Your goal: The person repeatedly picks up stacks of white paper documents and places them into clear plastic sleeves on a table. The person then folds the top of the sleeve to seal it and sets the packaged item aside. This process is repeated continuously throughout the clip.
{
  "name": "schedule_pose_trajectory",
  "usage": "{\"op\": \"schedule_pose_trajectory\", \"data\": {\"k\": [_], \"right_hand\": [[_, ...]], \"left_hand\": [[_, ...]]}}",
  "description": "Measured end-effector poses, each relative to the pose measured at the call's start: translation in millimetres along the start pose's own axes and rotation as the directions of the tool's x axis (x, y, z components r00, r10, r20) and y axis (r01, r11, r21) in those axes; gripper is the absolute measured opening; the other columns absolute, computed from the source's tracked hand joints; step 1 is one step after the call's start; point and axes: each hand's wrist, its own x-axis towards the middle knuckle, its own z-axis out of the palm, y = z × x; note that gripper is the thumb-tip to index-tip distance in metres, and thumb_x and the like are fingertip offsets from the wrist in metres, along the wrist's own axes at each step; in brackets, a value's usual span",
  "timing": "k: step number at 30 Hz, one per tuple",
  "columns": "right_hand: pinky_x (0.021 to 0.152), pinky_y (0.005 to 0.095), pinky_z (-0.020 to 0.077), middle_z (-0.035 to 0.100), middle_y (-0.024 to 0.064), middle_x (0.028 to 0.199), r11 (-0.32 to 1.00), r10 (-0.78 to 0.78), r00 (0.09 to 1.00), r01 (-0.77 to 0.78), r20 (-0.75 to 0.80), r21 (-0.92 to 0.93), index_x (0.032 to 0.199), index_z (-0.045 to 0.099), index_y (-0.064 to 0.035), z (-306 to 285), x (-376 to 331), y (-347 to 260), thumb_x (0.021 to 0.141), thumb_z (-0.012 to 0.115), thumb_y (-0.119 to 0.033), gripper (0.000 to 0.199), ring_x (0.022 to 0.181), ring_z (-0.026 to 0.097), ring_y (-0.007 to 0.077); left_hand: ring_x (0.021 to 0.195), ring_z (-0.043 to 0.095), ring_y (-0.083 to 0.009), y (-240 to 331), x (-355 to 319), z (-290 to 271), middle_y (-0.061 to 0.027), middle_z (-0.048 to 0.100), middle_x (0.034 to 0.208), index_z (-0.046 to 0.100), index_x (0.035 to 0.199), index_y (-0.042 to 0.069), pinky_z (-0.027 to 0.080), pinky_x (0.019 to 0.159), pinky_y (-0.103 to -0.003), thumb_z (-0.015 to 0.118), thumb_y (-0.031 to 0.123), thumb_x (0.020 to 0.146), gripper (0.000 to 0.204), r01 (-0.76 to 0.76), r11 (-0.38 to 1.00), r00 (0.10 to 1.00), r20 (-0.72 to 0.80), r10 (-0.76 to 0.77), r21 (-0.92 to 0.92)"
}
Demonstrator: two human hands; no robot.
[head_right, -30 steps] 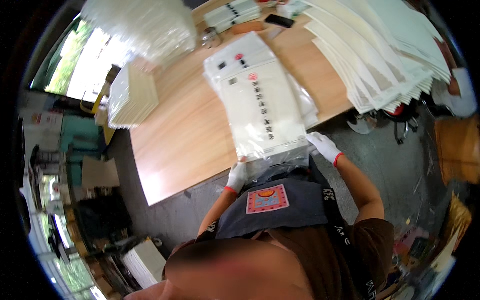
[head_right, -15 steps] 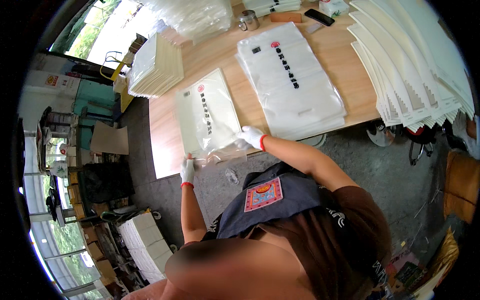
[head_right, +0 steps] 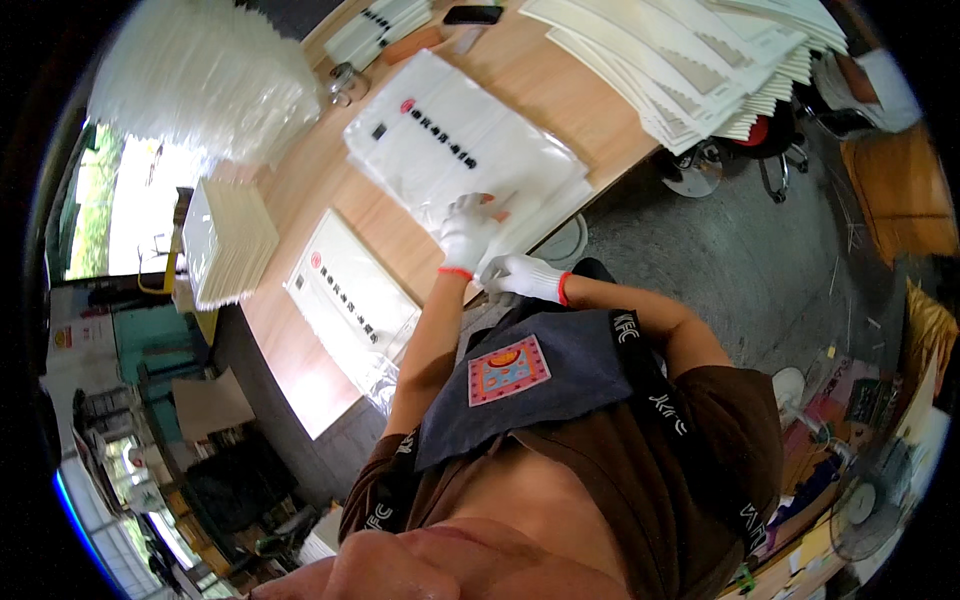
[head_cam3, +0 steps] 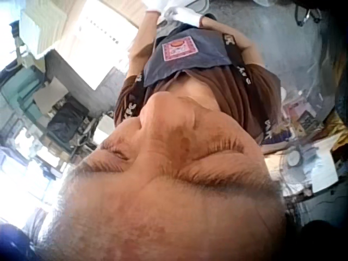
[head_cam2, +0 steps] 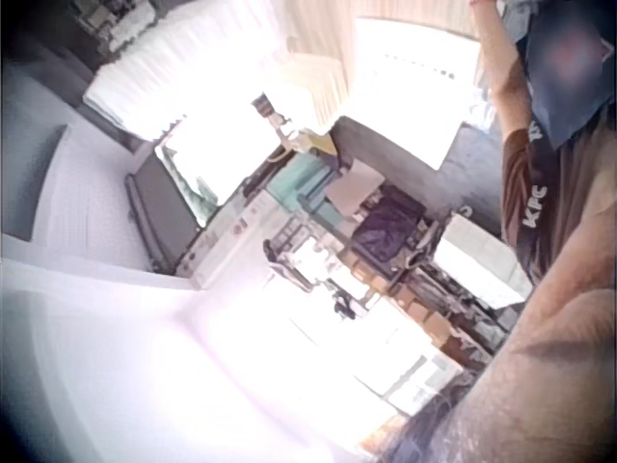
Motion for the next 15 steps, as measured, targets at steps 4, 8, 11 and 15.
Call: {"op": "schedule_pose_trajectory", "data": {"k": [4,8,11,15], "right_hand": [[0.059,0.0284,0.0522,0.066,0.0086,0.083,0.996,-0.01,0.991,0.021,-0.132,0.085,0.1,0.057,-0.0024,-29.5,-20.5,17.2,0.091,0.055,-0.022,0.022,0.067,0.063,0.0151],[0.061,0.0276,0.0511,0.065,0.0068,0.088,0.979,0.014,0.927,0.064,-0.376,0.195,0.102,0.058,-0.0052,-59.4,-18.0,-8.8,0.092,0.055,-0.029,0.026,0.067,0.062,0.0136],[0.066,0.0304,0.0501,0.065,0.0074,0.089,0.954,-0.101,0.752,-0.112,-0.652,-0.277,0.109,0.058,-0.0056,-89.4,49.6,2.5,0.091,0.048,-0.046,0.045,0.07,0.063,0.0164],[0.07,0.0349,0.0495,0.067,0.0107,0.092,0.98,-0.189,0.806,0.119,-0.561,-0.159,0.117,0.056,-0.0088,-109.1,86.1,14.8,0.088,0.041,-0.058,0.059,0.08,0.065,0.0226]], "left_hand": [[0.091,0.06,-0.0277,-1.3,36.1,28.2,-0.0115,0.063,0.097,0.067,0.091,0.007,0.046,0.081,-0.033,0.055,0.01,0.077,0.019,0.036,0.999,0.981,0.193,-0.034,-0.007],[0.088,0.06,-0.0229,-38.0,47.2,30.4,-0.0109,0.062,0.091,0.065,0.089,0.002,0.045,0.081,-0.029,0.049,0.003,0.075,0.022,0.079,0.903,0.963,0.268,0.041,-0.423],[0.085,0.06,-0.0248,-23.3,57.1,16.5,-0.0118,0.062,0.09,0.064,0.092,0.003,0.047,0.08,-0.032,0.049,0.005,0.078,0.021,-0.026,0.901,0.955,0.257,0.151,-0.433],[0.082,0.059,-0.0182,-47.7,80.5,-5.9,-0.0067,0.061,0.086,0.06,0.102,0.004,0.047,0.078,-0.03,0.049,0.009,0.089,0.018,-0.017,0.598,0.995,-0.075,-0.072,-0.801]]}}
